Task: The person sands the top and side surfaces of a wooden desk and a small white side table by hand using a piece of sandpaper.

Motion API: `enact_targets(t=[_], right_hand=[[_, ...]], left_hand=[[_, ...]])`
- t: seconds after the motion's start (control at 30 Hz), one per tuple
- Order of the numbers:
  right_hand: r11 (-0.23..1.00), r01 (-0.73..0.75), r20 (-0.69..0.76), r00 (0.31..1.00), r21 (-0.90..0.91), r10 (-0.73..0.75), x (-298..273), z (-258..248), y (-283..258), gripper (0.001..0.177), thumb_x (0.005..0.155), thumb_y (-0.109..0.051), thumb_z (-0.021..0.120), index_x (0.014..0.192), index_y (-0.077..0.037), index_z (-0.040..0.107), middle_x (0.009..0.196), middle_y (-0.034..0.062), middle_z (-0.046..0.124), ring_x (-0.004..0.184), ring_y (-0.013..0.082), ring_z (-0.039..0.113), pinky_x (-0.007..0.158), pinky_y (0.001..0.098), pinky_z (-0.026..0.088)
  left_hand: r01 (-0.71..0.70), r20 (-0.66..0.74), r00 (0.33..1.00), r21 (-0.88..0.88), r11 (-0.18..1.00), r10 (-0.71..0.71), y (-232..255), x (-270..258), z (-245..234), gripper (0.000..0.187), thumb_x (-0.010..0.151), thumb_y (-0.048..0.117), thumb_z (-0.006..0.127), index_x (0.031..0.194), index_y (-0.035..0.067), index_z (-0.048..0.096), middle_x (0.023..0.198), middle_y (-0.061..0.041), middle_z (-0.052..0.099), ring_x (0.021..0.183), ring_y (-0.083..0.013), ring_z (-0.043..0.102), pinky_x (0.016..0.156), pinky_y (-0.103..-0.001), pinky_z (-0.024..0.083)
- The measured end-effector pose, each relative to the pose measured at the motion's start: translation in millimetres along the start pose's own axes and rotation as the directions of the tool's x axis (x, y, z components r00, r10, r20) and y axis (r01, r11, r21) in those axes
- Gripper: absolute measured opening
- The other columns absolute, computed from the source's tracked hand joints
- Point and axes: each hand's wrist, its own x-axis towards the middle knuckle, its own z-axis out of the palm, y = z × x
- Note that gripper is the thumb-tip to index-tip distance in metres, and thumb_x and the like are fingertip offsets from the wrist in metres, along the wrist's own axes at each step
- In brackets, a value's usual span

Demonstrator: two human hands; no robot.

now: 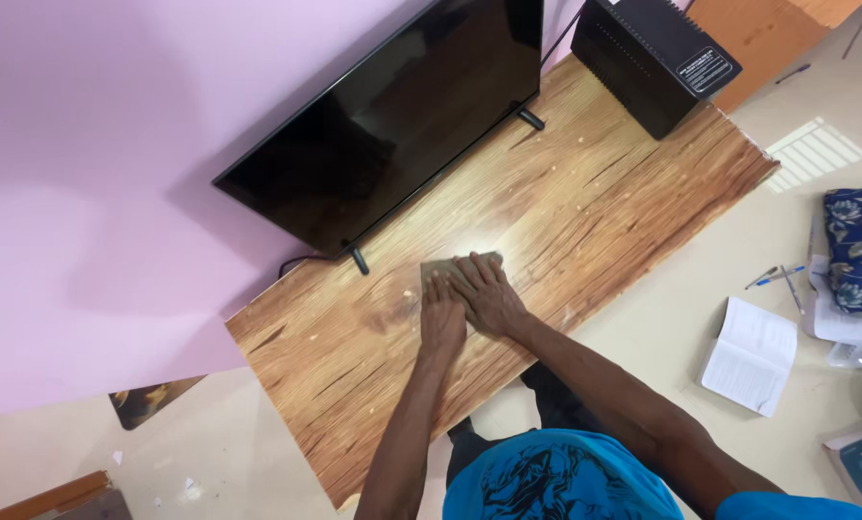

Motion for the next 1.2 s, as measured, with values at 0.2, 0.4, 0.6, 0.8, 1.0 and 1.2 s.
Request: enact_targets(t=[0.2, 0.4, 0.6, 0.8, 1.0, 1.2], right_hand=[[0.997, -0.029, 0.016, 0.999, -0.073, 0.030, 57, -34, 91, 0.071, 0.097, -0.036, 0.050, 0.160, -0.012, 0.029, 0.167, 0.0179, 0.017, 0.154, 0.0433, 0.009, 0.123, 0.0612, 0.009], [0.992, -0.004, 0.012, 1.000, -0.127, 0.006, 73, -48, 153, 0.072, 0.097, -0.036, 0.050, 0.161, -0.010, 0.029, 0.168, 0.0190, 0.018, 0.154, 0.0447, 0.012, 0.122, 0.0604, 0.012], [0.993, -0.085, -0.016, 0.996, -0.088, 0.084, 23, -39, 155, 0.072, 0.097, -0.037, 0.050, 0.161, -0.011, 0.030, 0.168, 0.0193, 0.018, 0.154, 0.0454, 0.011, 0.122, 0.0622, 0.012], [0.986, -0.165, -0.088, 0.983, -0.040, 0.161, -93, -34, 138, 0.075, 0.093, -0.044, 0.055, 0.156, -0.009, 0.034, 0.166, 0.0197, 0.017, 0.152, 0.0459, 0.013, 0.120, 0.0633, 0.013], [0.978, -0.209, -0.148, 0.968, -0.017, 0.204, -154, -26, 145, 0.070, 0.093, -0.036, 0.058, 0.156, -0.012, 0.040, 0.168, 0.0168, 0.024, 0.154, 0.0431, 0.019, 0.124, 0.0592, 0.017], [0.967, -0.256, -0.137, 0.958, -0.009, 0.253, -134, -34, 181, 0.069, 0.091, -0.033, 0.059, 0.155, -0.013, 0.041, 0.166, 0.0169, 0.027, 0.153, 0.0436, 0.020, 0.122, 0.0606, 0.017]], left_hand=[[0.035, -0.010, 0.999, -0.038, 0.999, -0.035, 22, 109, -31, 0.054, 0.085, -0.006, 0.064, 0.137, -0.011, 0.054, 0.162, -0.034, 0.025, 0.151, -0.0465, 0.027, 0.123, -0.050, 0.025], [0.108, 0.031, 0.994, -0.077, 0.991, -0.106, 47, 176, -32, 0.075, 0.088, 0.004, 0.066, 0.153, -0.011, 0.031, 0.163, -0.032, 0.023, 0.153, -0.0449, 0.023, 0.124, -0.049, 0.023], [0.033, -0.013, 0.999, -0.089, 0.995, -0.034, 89, 142, -33, 0.084, 0.081, 0.000, 0.067, 0.154, -0.013, 0.027, 0.164, -0.030, 0.019, 0.154, -0.0435, 0.017, 0.126, -0.047, 0.017], [-0.185, -0.072, 0.981, -0.055, 0.981, 0.181, 151, 64, 3, 0.078, 0.082, 0.004, 0.063, 0.152, -0.015, 0.033, 0.162, -0.033, 0.025, 0.155, -0.0449, 0.018, 0.128, -0.049, 0.013], [-0.239, -0.158, 0.961, -0.075, 0.968, 0.226, 202, 50, 49, 0.071, 0.091, 0.015, 0.061, 0.149, -0.016, 0.036, 0.160, -0.036, 0.029, 0.153, -0.0489, 0.022, 0.125, -0.055, 0.018], [-0.239, 0.018, 0.970, -0.096, 0.966, 0.241, 211, 88, 0, 0.075, 0.089, 0.015, 0.062, 0.151, -0.016, 0.032, 0.161, -0.036, 0.025, 0.151, -0.0493, 0.022, 0.121, -0.053, 0.021]])
